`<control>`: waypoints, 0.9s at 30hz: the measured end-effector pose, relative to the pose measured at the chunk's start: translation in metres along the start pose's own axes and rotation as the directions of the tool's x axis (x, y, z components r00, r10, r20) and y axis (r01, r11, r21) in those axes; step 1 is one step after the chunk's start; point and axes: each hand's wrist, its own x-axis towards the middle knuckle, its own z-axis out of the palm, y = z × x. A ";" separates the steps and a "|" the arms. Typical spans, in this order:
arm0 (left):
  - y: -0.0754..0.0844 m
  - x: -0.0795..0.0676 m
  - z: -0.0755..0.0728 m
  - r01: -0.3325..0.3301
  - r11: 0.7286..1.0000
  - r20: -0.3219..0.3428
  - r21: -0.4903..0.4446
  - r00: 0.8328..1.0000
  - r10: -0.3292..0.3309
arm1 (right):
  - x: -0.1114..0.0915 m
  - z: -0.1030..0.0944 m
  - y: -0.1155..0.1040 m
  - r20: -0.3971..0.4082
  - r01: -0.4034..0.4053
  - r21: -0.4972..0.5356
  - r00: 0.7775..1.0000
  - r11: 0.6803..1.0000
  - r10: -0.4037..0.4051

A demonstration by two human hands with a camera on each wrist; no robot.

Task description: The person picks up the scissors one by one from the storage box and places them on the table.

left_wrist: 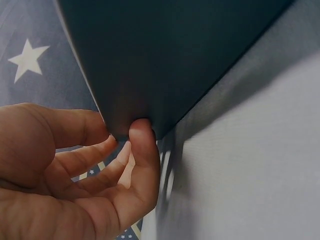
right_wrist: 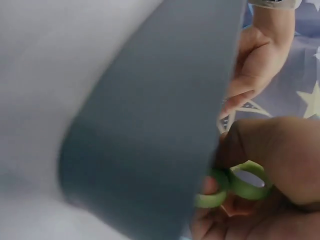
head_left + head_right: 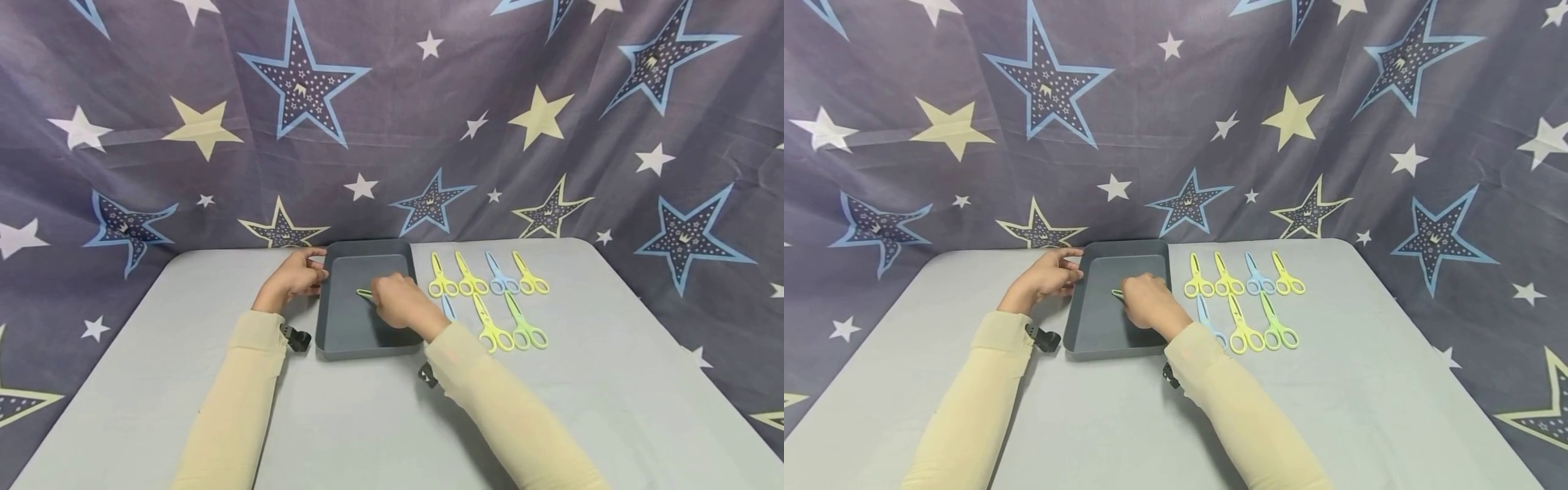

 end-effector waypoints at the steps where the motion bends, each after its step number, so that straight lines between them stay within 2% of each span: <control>1: 0.000 -0.001 0.000 0.000 1.000 0.002 -0.001 1.000 0.000 | 0.000 0.001 0.001 0.008 -0.009 0.017 1.000 1.000 0.009; 8: 0.003 -0.001 -0.001 -0.010 1.000 -0.002 0.000 1.000 0.010 | 0.003 0.008 0.002 0.047 -0.087 0.102 0.995 0.991 0.082; 16: 0.003 0.001 0.000 -0.005 1.000 0.003 0.002 1.000 0.005 | 0.005 0.011 0.001 0.055 -0.133 0.072 0.990 0.989 0.129; 27: 0.002 0.001 -0.001 0.002 1.000 0.005 0.004 1.000 -0.002 | 0.003 0.014 0.000 0.081 -0.092 -0.009 0.992 0.996 0.092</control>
